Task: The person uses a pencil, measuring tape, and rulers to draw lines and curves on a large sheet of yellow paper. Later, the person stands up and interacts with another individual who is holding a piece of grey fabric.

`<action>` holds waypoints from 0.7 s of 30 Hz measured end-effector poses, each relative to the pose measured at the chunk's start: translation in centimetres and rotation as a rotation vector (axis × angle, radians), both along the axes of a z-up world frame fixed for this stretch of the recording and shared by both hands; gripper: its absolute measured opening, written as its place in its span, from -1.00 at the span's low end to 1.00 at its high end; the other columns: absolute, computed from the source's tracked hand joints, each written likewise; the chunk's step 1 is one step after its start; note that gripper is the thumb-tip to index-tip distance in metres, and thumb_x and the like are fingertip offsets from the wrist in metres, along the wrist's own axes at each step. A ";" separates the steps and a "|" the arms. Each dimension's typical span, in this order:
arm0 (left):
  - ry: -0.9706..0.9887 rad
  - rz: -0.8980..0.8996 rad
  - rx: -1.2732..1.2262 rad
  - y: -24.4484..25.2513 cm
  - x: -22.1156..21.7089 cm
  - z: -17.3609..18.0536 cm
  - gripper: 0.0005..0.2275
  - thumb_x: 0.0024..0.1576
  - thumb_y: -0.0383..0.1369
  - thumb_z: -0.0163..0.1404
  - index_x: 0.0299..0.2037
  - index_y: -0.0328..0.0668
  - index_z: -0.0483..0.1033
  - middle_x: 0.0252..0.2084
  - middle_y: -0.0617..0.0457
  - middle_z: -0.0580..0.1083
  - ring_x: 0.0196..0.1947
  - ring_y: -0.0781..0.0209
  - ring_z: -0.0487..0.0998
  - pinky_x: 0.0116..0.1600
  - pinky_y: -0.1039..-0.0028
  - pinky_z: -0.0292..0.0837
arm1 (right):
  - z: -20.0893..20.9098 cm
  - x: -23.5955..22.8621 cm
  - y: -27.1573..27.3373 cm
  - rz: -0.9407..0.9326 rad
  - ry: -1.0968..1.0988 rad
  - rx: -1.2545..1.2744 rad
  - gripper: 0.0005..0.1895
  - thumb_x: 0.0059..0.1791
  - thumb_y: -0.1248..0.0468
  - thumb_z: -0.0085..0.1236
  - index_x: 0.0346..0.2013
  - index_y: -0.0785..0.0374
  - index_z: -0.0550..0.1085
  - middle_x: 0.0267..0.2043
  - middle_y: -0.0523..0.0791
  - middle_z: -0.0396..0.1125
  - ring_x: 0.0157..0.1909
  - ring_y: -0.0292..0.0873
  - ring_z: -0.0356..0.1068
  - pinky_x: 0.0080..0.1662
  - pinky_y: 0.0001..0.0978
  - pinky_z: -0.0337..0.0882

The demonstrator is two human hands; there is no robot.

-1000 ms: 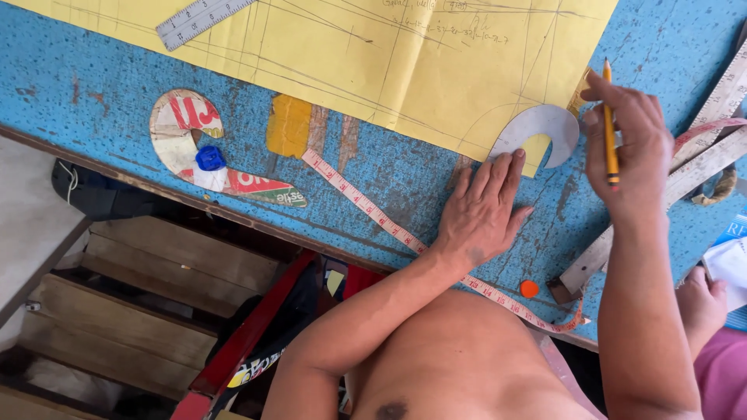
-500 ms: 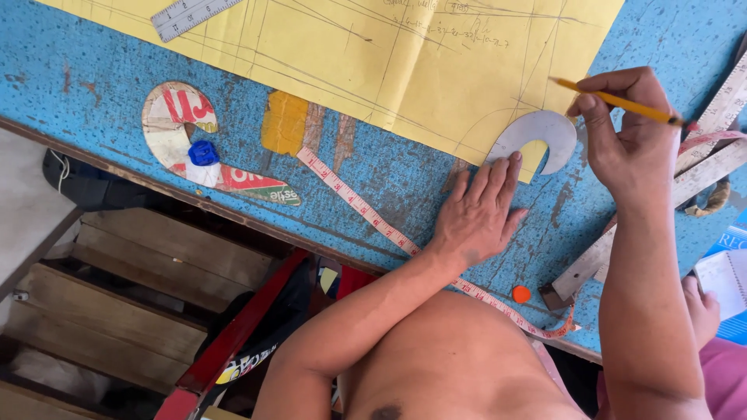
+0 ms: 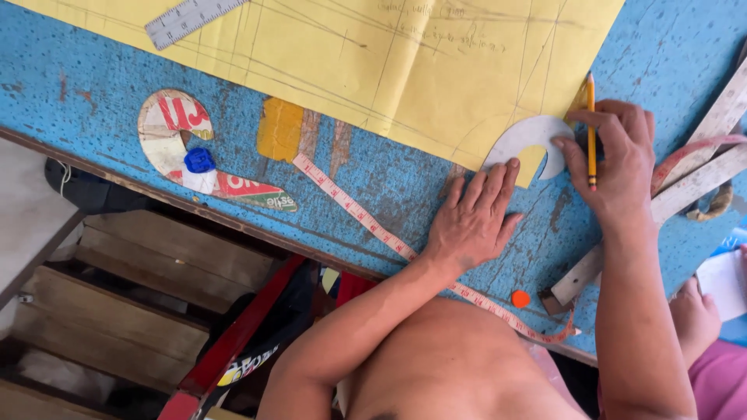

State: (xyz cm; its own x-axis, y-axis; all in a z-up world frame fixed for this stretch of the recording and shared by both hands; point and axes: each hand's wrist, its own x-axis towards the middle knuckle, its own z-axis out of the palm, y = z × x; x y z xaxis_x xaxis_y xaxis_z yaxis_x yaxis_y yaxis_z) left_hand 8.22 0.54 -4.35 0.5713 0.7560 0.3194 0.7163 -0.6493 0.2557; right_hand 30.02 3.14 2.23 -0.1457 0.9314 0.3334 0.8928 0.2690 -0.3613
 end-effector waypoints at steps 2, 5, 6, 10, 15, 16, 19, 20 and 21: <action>0.005 -0.006 -0.014 -0.3 -0.1 0.0 -0.38 0.38 0.05 -0.25 0.52 -0.21 0.05 0.44 0.03 0.33 0.37 0.12 0.39 0.38 0.22 0.35 | -0.1 -0.2 -0.4 -0.008 -0.001 0.005 -0.71 0.24 0.30 0.29 0.16 0.47 0.52 0.10 0.21 0.28 0.11 0.24 0.25 0.18 0.05 0.24; 0.001 -0.003 -0.014 0.1 0.0 0.1 -0.38 0.38 0.04 -0.24 0.52 -0.20 0.06 0.44 0.04 0.33 0.37 0.12 0.39 0.37 0.24 0.34 | -0.2 0.0 0.0 -0.004 -0.008 0.023 -0.71 0.24 0.29 0.28 0.15 0.46 0.52 0.10 0.20 0.28 0.12 0.24 0.25 0.17 0.05 0.24; -0.004 -0.004 -0.014 0.1 -0.1 0.1 -0.38 0.38 0.04 -0.23 0.52 -0.20 0.07 0.43 0.04 0.34 0.37 0.13 0.39 0.37 0.24 0.34 | -0.3 0.0 -0.1 -0.004 -0.010 0.023 -0.70 0.24 0.28 0.29 0.15 0.46 0.51 0.10 0.21 0.29 0.12 0.24 0.26 0.17 0.05 0.24; -0.001 0.008 -0.022 0.0 0.0 0.0 -0.38 0.37 0.05 -0.22 0.52 -0.18 0.08 0.44 0.05 0.34 0.36 0.15 0.40 0.38 0.24 0.33 | -0.5 0.0 0.0 -0.004 -0.006 0.032 -0.70 0.24 0.30 0.31 0.16 0.47 0.52 0.10 0.21 0.29 0.13 0.24 0.26 0.18 0.05 0.23; 0.000 0.006 -0.024 0.0 0.1 -0.2 -0.38 0.36 0.04 -0.22 0.52 -0.19 0.07 0.43 0.05 0.34 0.35 0.15 0.40 0.37 0.25 0.34 | -0.6 0.1 0.0 0.003 -0.006 0.039 -0.71 0.24 0.30 0.31 0.15 0.48 0.52 0.08 0.22 0.29 0.12 0.24 0.28 0.19 0.05 0.20; 0.001 0.006 -0.027 -0.1 0.2 -0.3 -0.38 0.36 0.04 -0.22 0.52 -0.19 0.07 0.43 0.05 0.34 0.35 0.15 0.40 0.37 0.25 0.34 | -0.5 0.1 0.0 0.003 -0.005 0.037 -0.71 0.24 0.30 0.31 0.15 0.48 0.52 0.08 0.22 0.29 0.12 0.24 0.28 0.19 0.05 0.20; 0.026 0.012 -0.035 -0.2 0.4 -0.1 -0.37 0.38 0.06 -0.24 0.53 -0.18 0.04 0.45 0.06 0.32 0.39 0.13 0.37 0.40 0.24 0.32 | -0.2 0.1 0.0 0.000 -0.004 0.023 -0.69 0.25 0.28 0.30 0.17 0.47 0.52 0.10 0.21 0.29 0.12 0.25 0.26 0.19 0.05 0.22; -0.017 0.014 -0.062 -0.1 0.5 0.3 -0.38 0.37 0.02 -0.24 0.52 -0.24 0.05 0.41 0.00 0.35 0.36 0.07 0.39 0.38 0.19 0.35 | 0.0 0.0 0.1 -0.003 -0.011 0.009 -0.72 0.27 0.33 0.23 0.19 0.50 0.50 0.10 0.23 0.32 0.13 0.26 0.28 0.18 0.05 0.25; -0.059 0.018 -0.091 -0.1 0.6 0.6 -0.38 0.37 -0.01 -0.24 0.50 -0.30 0.07 0.38 -0.05 0.38 0.33 0.01 0.42 0.35 0.15 0.39 | 0.2 0.0 0.1 -0.006 -0.016 -0.007 -0.75 0.28 0.38 0.16 0.20 0.52 0.48 0.11 0.24 0.35 0.13 0.27 0.29 0.17 0.05 0.27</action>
State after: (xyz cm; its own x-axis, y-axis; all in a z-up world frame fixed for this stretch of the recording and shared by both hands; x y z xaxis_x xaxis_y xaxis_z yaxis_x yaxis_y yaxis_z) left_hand 8.85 0.40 -3.72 0.5396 0.7934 0.2817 0.7095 -0.6087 0.3552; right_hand 30.02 3.22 2.41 -0.1456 0.9347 0.3243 0.9002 0.2612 -0.3485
